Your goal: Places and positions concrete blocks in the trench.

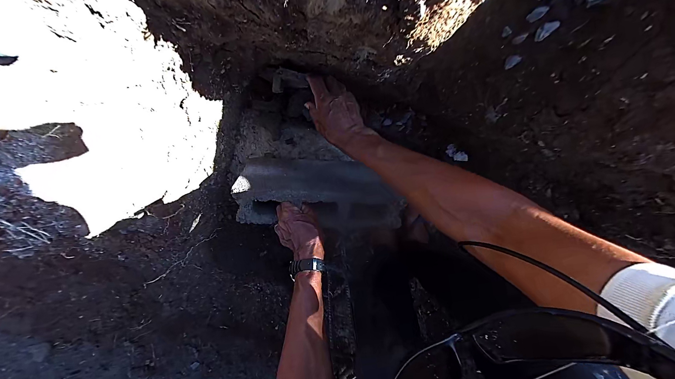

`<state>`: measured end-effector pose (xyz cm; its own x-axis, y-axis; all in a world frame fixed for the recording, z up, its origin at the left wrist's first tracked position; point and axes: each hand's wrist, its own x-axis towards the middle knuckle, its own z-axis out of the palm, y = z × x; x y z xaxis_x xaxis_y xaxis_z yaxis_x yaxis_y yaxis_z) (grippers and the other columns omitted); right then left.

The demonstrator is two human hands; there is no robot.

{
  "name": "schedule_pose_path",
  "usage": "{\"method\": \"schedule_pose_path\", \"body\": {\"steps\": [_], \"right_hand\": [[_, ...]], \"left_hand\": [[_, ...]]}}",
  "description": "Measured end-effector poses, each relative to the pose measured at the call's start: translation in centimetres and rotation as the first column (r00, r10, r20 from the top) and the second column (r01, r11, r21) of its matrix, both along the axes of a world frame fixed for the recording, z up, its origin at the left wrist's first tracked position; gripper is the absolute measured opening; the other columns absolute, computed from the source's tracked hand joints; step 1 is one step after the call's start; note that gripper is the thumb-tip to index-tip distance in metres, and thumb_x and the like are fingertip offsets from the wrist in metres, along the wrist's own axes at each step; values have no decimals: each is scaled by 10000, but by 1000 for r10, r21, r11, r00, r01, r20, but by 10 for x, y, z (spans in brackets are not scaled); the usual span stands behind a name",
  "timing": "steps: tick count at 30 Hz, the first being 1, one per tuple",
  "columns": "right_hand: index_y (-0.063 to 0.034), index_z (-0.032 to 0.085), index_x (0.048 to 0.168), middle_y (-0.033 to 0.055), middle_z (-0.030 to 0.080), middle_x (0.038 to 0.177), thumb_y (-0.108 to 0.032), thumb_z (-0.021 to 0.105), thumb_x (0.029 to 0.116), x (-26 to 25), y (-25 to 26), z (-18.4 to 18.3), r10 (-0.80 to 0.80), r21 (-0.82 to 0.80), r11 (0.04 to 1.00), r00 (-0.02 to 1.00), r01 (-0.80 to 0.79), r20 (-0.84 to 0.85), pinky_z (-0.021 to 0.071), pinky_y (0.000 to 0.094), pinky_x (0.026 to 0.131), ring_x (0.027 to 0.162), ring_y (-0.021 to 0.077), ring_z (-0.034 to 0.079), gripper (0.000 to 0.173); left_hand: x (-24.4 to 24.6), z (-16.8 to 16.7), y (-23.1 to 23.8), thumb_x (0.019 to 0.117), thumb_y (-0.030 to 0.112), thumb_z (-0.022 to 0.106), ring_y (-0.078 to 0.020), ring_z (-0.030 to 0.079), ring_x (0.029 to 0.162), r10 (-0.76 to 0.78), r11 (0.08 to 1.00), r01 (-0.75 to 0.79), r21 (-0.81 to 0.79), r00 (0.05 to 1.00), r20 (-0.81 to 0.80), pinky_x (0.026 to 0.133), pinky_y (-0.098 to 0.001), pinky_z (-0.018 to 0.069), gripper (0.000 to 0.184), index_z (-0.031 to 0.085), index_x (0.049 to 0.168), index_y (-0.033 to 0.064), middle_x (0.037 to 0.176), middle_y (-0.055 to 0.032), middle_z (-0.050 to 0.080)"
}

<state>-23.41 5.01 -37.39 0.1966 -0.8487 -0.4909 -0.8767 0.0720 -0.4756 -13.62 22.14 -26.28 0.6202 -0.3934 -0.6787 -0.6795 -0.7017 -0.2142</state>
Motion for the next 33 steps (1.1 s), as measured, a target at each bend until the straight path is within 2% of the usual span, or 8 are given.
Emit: {"method": "schedule_pose_path", "body": {"steps": [3, 6, 10, 14, 18, 22, 29, 33], "right_hand": [[-114, 304, 1618, 181, 460, 1563, -316, 591, 1029, 23, -19, -14, 21, 58, 998, 999, -23, 36, 452, 526, 1127, 1411, 363, 490, 686], [-105, 411, 1543, 165, 518, 1505, -227, 662, 986, 34, -29, -28, -12, 88, 996, 999, 15, -34, 502, 552, 1058, 1338, 359, 559, 623], [-51, 478, 1452, 203, 584, 1399, -38, 595, 973, 34, -38, -23, 5, 97, 995, 998, 1, -64, 558, 559, 965, 1243, 384, 626, 493], [-4, 524, 1382, 243, 543, 1407, -120, 522, 1036, 21, -9, 0, 9, 17, 1000, 1000, -8, -28, 609, 504, 878, 1116, 386, 685, 364], [-9, 557, 1350, 241, 571, 1358, -207, 529, 1050, -27, 27, 23, -91, 31, 995, 995, 90, 50, 621, 472, 846, 1040, 360, 712, 361], [13, 591, 1288, 193, 638, 1264, -226, 555, 1042, -85, 52, 58, -239, 78, 970, 963, 231, 122, 551, 437, 1005, 1158, 305, 660, 345], [-11, 584, 1310, 230, 617, 1250, -232, 545, 1060, -191, 100, 134, -169, 88, 980, 982, 176, -85, 588, 532, 874, 1075, 385, 674, 335], [-42, 525, 1456, 284, 570, 1246, -228, 477, 1090, -229, 110, 144, -129, 136, 978, 972, 157, -195, 588, 567, 805, 1000, 436, 670, 414]], "left_hand": [[1, -3, 2, 1004, 318, 591, -328, 676, 1099, -6, 1000, 6, -15, 1000, 9, 931, -519, 538, 306, 666, 1122, 46, 1180, -159, 687], [0, -3, 3, 998, 308, 603, -323, 680, 1090, -27, 999, 27, -41, 1000, 12, 933, -511, 537, 297, 672, 1108, 41, 1148, -150, 696], [-1, -1, 0, 1001, 302, 603, -318, 678, 1106, -18, 999, 18, -28, 1000, 16, 946, -504, 532, 296, 672, 1130, 45, 1165, -154, 697], [-2, 0, 0, 1007, 331, 590, -339, 668, 1131, 0, 1000, 0, -2, 1000, 3, 939, -532, 533, 344, 665, 1185, 47, 1226, -172, 680], [1, -2, 4, 1008, 316, 583, -357, 673, 1094, -15, 999, 15, -39, 1000, -10, 898, -552, 543, 328, 651, 1167, 37, 1201, -182, 674], [2, 0, 2, 1011, 331, 573, -378, 668, 1102, -6, 999, 5, -35, 1000, -23, 907, -572, 536, 361, 642, 1185, 23, 1219, -206, 665], [2, 3, 4, 1015, 355, 556, -405, 653, 1129, -10, 1000, 9, -26, 998, -60, 907, -612, 523, 385, 627, 1205, 27, 1232, -219, 657], [-1, 3, 2, 1017, 361, 557, -410, 651, 1136, 8, 999, -9, -31, 999, -49, 906, -616, 521, 383, 630, 1207, 36, 1239, -219, 659]]}}
